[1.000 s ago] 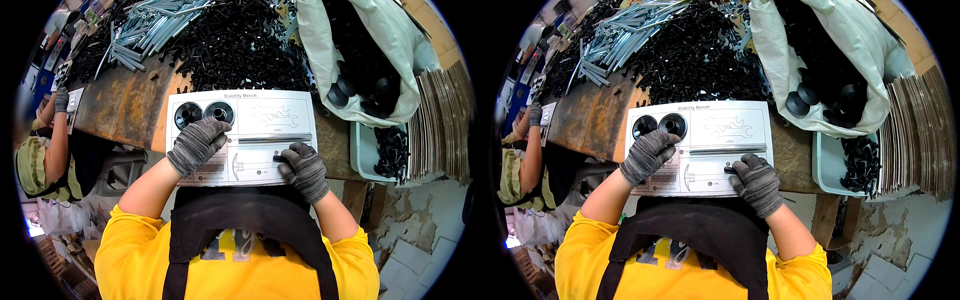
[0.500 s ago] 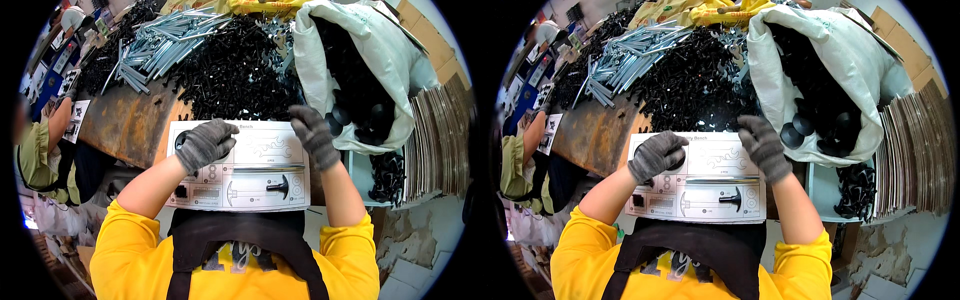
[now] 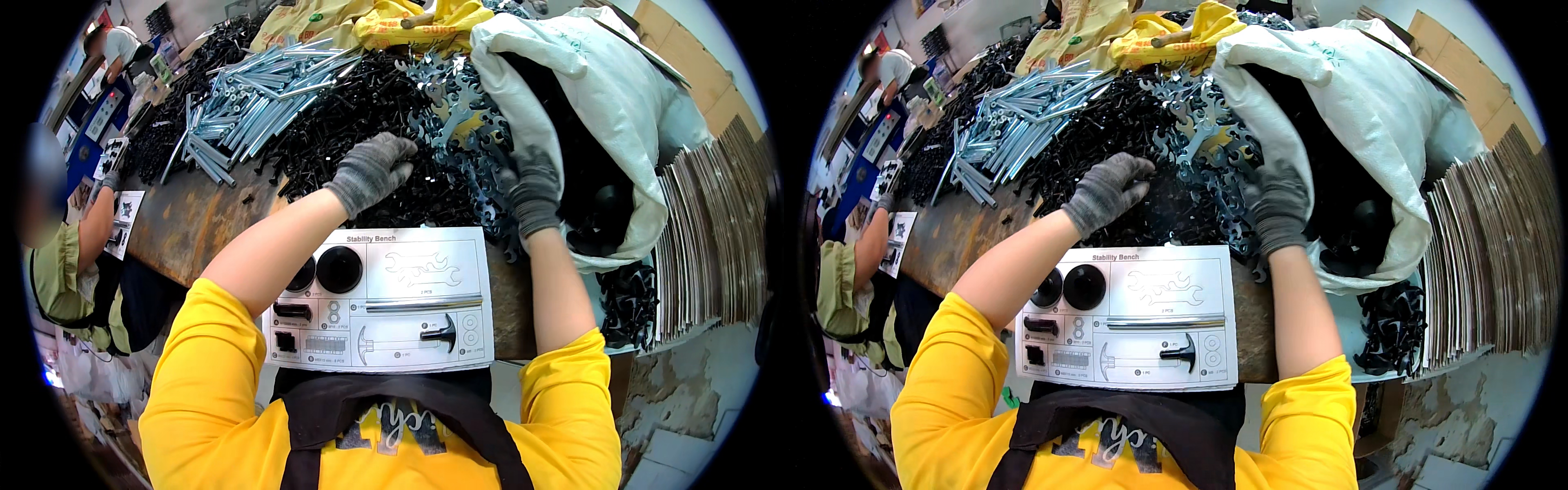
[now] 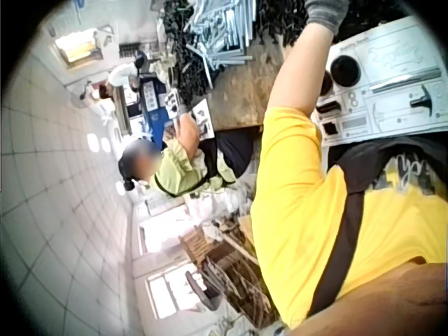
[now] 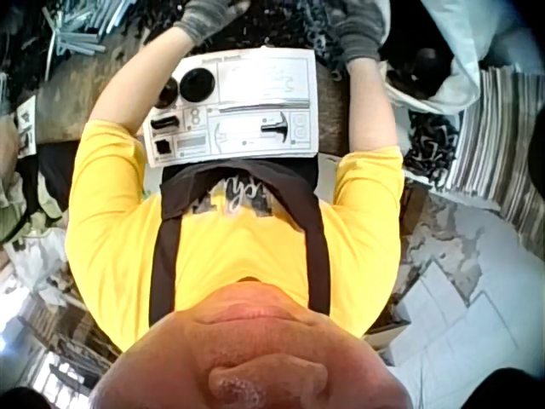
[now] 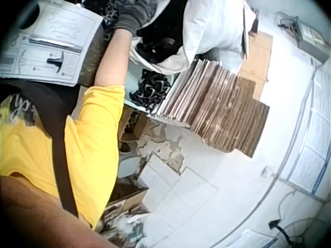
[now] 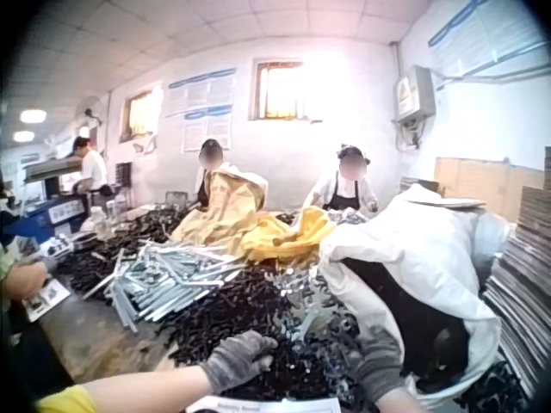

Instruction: The person picks small black plastic parts from a large pile and places them into designated cutouts on a printed cardboard sheet. They also pick metal rods and other hardware from the table and place them into the corresponding slots on the sheet. The person repeats this process for multiple sheets, organizing the parts into kits.

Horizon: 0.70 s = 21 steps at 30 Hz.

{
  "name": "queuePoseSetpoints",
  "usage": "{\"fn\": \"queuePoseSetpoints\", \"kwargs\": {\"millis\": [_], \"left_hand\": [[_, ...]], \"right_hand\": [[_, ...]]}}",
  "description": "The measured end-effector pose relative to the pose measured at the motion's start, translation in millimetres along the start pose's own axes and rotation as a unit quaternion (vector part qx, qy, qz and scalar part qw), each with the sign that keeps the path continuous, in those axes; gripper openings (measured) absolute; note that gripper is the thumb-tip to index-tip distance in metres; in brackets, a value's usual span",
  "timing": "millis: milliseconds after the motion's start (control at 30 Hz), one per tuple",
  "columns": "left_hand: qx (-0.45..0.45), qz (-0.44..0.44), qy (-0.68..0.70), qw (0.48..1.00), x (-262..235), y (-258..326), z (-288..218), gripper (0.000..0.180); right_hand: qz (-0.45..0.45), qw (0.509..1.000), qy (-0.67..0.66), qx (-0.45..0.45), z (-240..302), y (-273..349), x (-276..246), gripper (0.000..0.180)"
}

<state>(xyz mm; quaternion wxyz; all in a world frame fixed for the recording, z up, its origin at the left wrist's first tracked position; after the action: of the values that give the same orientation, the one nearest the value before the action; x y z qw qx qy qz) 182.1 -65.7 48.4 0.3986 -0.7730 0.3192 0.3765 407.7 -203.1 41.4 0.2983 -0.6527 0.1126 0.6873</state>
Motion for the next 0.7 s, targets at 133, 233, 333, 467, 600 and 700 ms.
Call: {"fn": "queuePoseSetpoints", "kwargs": {"millis": [133,233,333,467,600,700], "left_hand": [[-0.030,0.002,-0.069,0.997,14,-47,-4,0.027],[-0.076,0.033,-0.145,0.986,28,-72,-9,0.031],[-0.113,0.059,-0.237,0.963,44,-96,-28,0.037],[-0.137,0.029,-0.293,0.946,65,-104,-21,0.034],[-0.195,0.017,-0.235,0.952,63,-102,-14,0.030],[-0.130,-0.039,-0.073,0.988,42,-89,-7,0.026]], "right_hand": [[0.142,0.979,0.141,-0.031,32,19,20,0.040],[0.157,0.979,0.128,-0.004,33,23,38,0.039],[0.169,0.978,0.122,-0.026,21,31,32,0.034],[0.103,0.994,0.022,-0.011,12,37,28,0.026],[-0.043,0.987,-0.150,-0.024,-3,51,13,0.022],[-0.060,0.948,-0.312,-0.001,-4,70,-10,0.020]]}}
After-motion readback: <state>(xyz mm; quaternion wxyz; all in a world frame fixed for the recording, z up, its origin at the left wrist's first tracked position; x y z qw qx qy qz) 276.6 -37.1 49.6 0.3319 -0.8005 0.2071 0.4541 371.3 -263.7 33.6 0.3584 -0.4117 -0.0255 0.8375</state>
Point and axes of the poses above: each hand's wrist, its own y-axis away from the middle knuckle, its own x-axis out of the palm, z = x × y, the point moved 2 cm from there along -y, towards the middle knuckle
